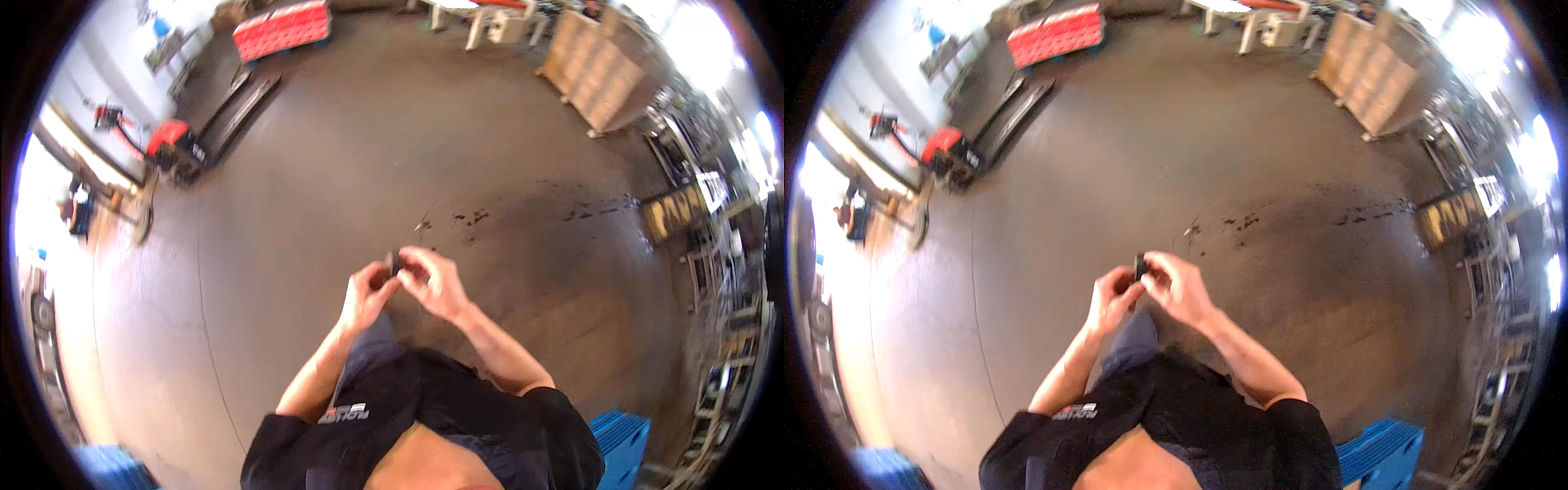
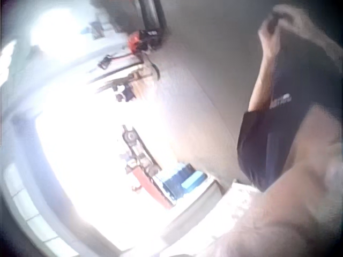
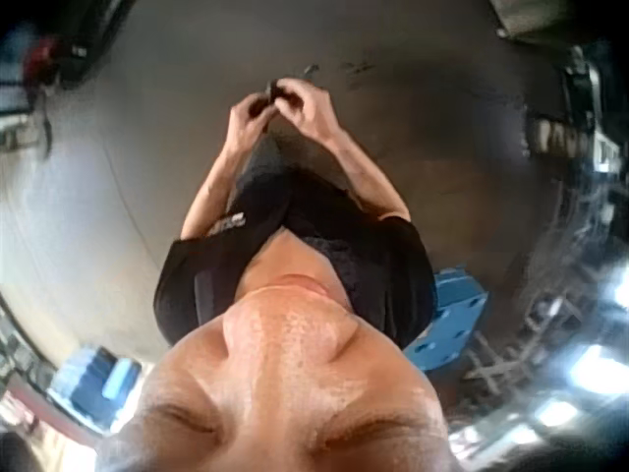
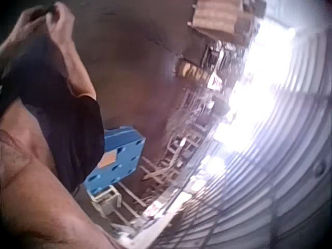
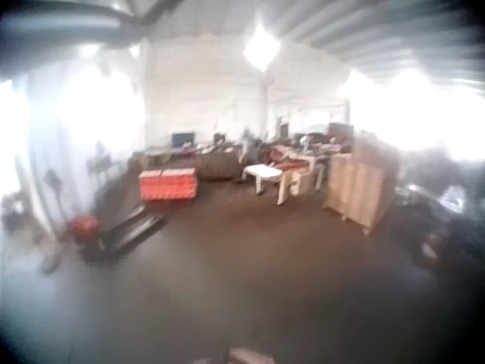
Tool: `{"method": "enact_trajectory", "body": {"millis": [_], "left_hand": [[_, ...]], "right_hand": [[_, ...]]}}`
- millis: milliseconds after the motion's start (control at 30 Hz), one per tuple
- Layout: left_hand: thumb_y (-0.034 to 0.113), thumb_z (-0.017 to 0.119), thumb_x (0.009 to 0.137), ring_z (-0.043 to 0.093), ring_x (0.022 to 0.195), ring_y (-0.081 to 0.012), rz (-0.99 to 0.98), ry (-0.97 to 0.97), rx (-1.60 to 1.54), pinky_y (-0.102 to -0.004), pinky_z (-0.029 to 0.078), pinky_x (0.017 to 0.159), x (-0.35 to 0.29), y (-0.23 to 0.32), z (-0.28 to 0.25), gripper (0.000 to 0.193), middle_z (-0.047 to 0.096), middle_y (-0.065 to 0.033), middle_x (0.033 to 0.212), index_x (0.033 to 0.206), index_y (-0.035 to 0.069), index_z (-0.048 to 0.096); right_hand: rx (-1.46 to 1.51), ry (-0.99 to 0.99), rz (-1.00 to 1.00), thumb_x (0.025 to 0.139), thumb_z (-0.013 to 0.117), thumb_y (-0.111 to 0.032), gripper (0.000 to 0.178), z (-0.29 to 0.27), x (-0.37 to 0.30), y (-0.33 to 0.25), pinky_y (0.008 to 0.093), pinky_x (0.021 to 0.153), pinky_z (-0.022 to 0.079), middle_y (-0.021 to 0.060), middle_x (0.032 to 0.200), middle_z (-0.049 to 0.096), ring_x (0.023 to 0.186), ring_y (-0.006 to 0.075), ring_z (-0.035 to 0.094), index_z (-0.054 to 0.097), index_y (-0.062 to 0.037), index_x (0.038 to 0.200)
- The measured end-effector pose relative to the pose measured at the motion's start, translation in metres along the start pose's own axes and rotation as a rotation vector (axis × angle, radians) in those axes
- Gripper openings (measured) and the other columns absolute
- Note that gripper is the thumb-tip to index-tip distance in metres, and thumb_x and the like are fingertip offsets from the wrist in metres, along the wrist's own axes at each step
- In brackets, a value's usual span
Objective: The person retrieves a roll of electrical tape from a bag, walks to a work area, and sits on the floor. They then strip the insulation from two wires, twist the exposed ends together, and wrap the connection with electrical tape.
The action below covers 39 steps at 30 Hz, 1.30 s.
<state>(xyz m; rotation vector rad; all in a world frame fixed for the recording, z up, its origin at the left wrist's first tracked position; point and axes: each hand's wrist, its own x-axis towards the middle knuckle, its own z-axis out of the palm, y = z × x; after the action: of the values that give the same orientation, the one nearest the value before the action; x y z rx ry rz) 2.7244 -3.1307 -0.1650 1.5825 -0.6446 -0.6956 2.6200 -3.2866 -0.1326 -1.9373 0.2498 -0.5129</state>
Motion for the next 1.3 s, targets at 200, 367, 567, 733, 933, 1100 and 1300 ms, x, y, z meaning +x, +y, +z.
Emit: {"method": "enact_trajectory", "body": {"millis": [200, 367, 567, 733, 933, 1100, 1300], "left_hand": [[0.013, 0.075, 0.088, 0.043, 0.064, -0.0054, 0.08, 0.088, -0.09, -0.0256, 0.041, 0.057, 0.239, -0.013, -0.014, 0.021, 0.052, 0.0038, 0.069, 0.101, -0.001, 0.066], [0.015, 0.077, 0.087, 0.05, 0.062, -0.0075, 0.112, -0.097, 0.074, -0.0279, 0.046, 0.058, 0.429, 0.022, 0.009, 0.02, 0.061, -0.0026, 0.07, 0.097, 0.002, 0.065], [0.017, 0.078, 0.086, 0.065, 0.068, -0.0166, 0.146, -0.428, 0.302, -0.0323, 0.055, 0.068, 0.649, 0.058, 0.057, 0.029, 0.071, -0.0127, 0.083, 0.109, 0.003, 0.069], [0.018, 0.078, 0.085, 0.064, 0.069, -0.014, 0.053, -0.532, 0.327, -0.0308, 0.054, 0.069, 0.841, 0.062, 0.113, 0.032, 0.072, -0.011, 0.082, 0.11, 0.001, 0.069], [0.015, 0.077, 0.085, 0.068, 0.075, -0.0143, 0.018, -0.401, 0.3, -0.031, 0.055, 0.073, 1.071, 0.094, 0.164, 0.029, 0.074, -0.0116, 0.085, 0.109, -0.001, 0.07], [0.014, 0.077, 0.085, 0.064, 0.069, -0.0125, 0.068, -0.337, 0.268, -0.0296, 0.053, 0.068, 1.235, 0.128, 0.199, 0.03, 0.072, -0.0114, 0.081, 0.109, -0.002, 0.069], [0.016, 0.077, 0.085, 0.068, 0.07, -0.0175, 0.055, -0.38, 0.299, -0.0327, 0.055, 0.068, 1.427, 0.121, 0.27, 0.028, 0.072, -0.0142, 0.082, 0.106, -0.001, 0.069]], "right_hand": [[-0.129, -0.013, -0.143, 0.09, 0.071, -0.004, 0.029, -0.054, 0.224, 0.081, 0.0315, 0.074, 0.06, 0.0165, 0.102, 0.071, 0.084, 0.0231, 0.073, 0.065, 0.0017, 0.118], [-0.312, 0.121, -0.162, 0.087, 0.075, -0.005, 0.02, -0.138, 0.36, 0.145, 0.0346, 0.066, 0.057, 0.0159, 0.095, 0.071, 0.079, 0.0278, 0.072, 0.07, 0.0017, 0.105], [-0.425, 0.283, -0.096, 0.085, 0.076, -0.004, 0.012, -0.256, 0.496, 0.227, 0.0347, 0.062, 0.055, 0.0136, 0.083, 0.071, 0.07, 0.0268, 0.07, 0.071, -0.0009, 0.095], [-0.362, 0.296, -0.025, 0.088, 0.077, -0.011, 0.019, -0.353, 0.616, 0.321, 0.0374, 0.068, 0.057, 0.0161, 0.091, 0.072, 0.08, 0.0312, 0.072, 0.07, -0.0001, 0.102], [-0.311, 0.158, -0.062, 0.087, 0.076, -0.015, 0.021, -0.486, 0.825, 0.414, 0.0396, 0.069, 0.056, 0.0166, 0.09, 0.071, 0.08, 0.0343, 0.07, 0.071, -0.0012, 0.101], [-0.326, 0.069, -0.135, 0.087, 0.075, -0.013, 0.018, -0.586, 0.977, 0.468, 0.0392, 0.065, 0.055, 0.0157, 0.086, 0.07, 0.075, 0.0334, 0.069, 0.071, -0.001, 0.1], [-0.343, 0.076, -0.059, 0.086, 0.076, -0.011, 0.014, -0.692, 1.109, 0.576, 0.0382, 0.065, 0.056, 0.0153, 0.086, 0.071, 0.074, 0.0327, 0.07, 0.072, -0.0011, 0.095]]}}
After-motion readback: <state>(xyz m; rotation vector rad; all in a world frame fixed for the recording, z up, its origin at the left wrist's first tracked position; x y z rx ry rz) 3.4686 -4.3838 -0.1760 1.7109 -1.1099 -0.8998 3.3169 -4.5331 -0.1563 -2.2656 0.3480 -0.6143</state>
